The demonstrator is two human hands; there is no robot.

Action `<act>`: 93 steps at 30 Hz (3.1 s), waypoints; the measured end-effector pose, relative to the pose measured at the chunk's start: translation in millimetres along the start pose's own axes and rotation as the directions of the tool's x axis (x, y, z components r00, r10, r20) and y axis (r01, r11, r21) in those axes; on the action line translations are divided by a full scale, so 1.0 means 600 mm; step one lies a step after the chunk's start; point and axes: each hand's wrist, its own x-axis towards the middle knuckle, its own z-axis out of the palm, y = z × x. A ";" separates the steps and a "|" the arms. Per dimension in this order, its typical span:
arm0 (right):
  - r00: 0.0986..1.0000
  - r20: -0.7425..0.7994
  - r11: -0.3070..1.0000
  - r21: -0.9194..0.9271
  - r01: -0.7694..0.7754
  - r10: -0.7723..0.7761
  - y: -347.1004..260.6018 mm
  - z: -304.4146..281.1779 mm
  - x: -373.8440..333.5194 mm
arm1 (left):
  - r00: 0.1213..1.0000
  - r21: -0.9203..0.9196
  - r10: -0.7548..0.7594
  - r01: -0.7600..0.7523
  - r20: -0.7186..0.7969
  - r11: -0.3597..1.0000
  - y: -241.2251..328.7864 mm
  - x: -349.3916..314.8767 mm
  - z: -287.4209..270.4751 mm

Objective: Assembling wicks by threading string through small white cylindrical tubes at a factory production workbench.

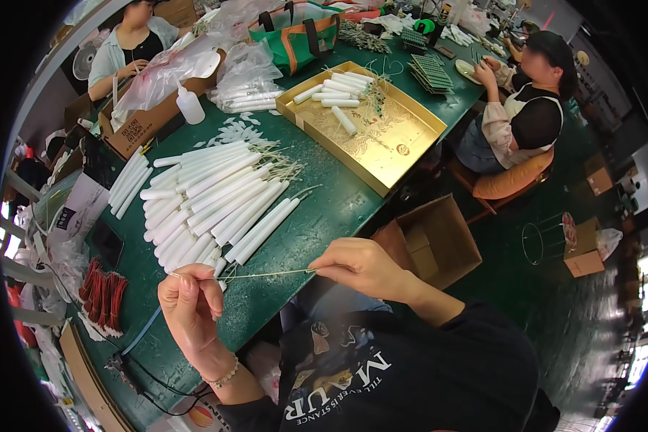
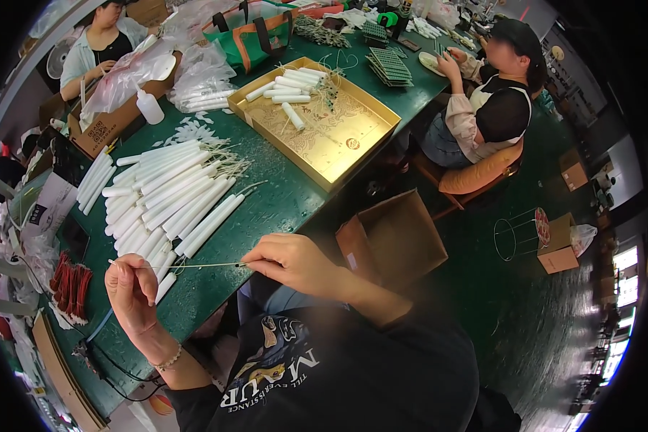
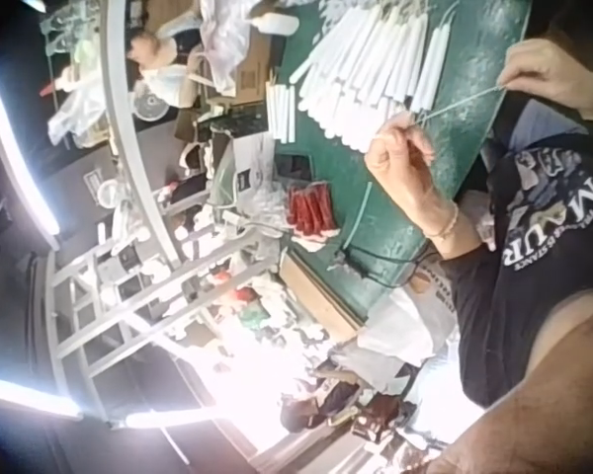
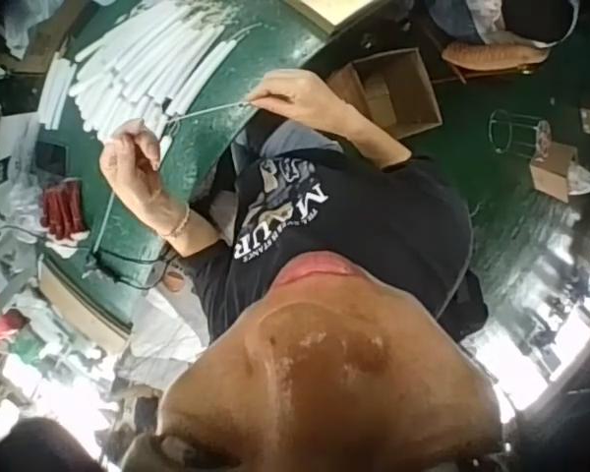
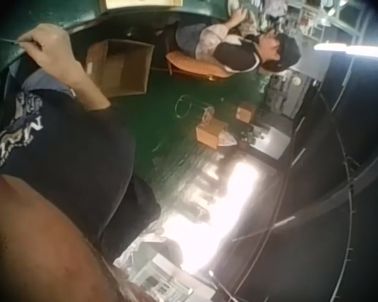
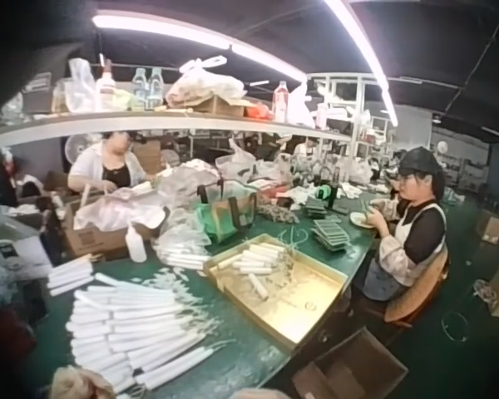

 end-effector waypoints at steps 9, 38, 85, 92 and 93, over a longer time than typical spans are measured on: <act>0.994 0.008 0.994 0.001 -0.111 0.111 -0.011 0.005 -0.003 | 0.987 0.126 -0.090 0.107 -0.133 0.986 0.014 0.002 -0.009; 0.690 -0.359 0.613 0.775 -0.155 0.628 -0.004 -0.173 -0.070 | 0.992 0.841 0.110 0.006 0.063 -0.540 -0.097 0.238 -0.555; 0.016 -0.820 0.284 -0.181 0.942 -0.573 -0.120 -0.158 0.009 | 0.958 0.038 -0.284 0.283 0.028 0.959 -0.147 -0.050 0.072; 0.143 -0.647 0.243 -0.068 0.968 -0.749 -0.127 -0.176 0.005 | 0.965 0.043 -0.263 0.263 0.014 0.964 -0.155 -0.052 0.067; 0.204 -0.611 0.282 -0.032 0.959 -0.765 -0.124 -0.180 0.004 | 0.962 0.057 -0.273 0.273 0.003 0.960 -0.157 -0.054 0.066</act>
